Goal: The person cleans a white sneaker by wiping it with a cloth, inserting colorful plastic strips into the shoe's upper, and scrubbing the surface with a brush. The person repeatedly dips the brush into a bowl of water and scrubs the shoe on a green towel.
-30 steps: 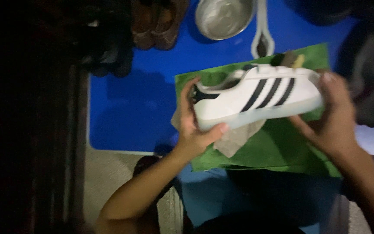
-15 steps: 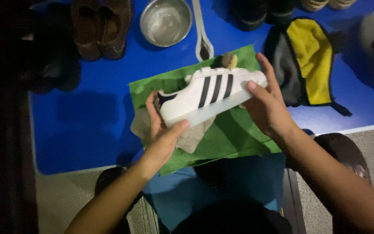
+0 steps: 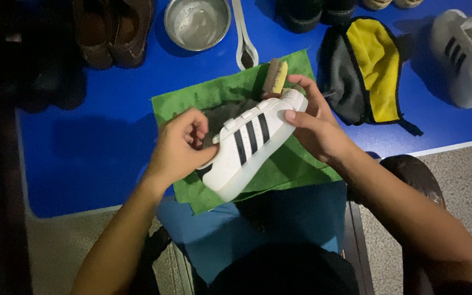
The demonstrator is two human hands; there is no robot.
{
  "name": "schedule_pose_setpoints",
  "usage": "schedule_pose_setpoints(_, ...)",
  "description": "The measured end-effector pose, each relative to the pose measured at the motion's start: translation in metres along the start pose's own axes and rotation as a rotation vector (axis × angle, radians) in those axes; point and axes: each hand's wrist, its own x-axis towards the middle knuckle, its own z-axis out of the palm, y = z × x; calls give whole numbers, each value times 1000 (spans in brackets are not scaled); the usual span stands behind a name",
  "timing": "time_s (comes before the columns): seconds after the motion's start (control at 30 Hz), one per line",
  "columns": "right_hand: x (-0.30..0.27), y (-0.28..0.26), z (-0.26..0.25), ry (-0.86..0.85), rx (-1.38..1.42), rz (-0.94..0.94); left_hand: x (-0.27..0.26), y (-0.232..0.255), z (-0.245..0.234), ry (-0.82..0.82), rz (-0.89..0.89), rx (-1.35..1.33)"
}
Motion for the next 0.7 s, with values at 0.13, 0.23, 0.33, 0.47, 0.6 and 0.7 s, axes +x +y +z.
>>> schedule_pose_setpoints(0.13,1,14,-5,-20,-31,-4,1,3,-2,-56,123,224)
schedule_pose_setpoints(0.23,4,21,-15,-66,-106,23,-2,1,-3,77,349,471)
schedule_pose_setpoints(0.33,3,1,0,-119,-86,-17,-6,5,1,154,355,548)
schedule_pose_setpoints(0.47,6,-4,-6,-136,-69,20,-6,25,10,77,231,243)
schedule_pose_setpoints(0.6,7,-1,1,-224,-181,46,-12,22,31,-199,196,-50)
schedule_pose_setpoints(0.7,32,-22,-24,-368,-343,100,-10,20,22,-263,69,-45)
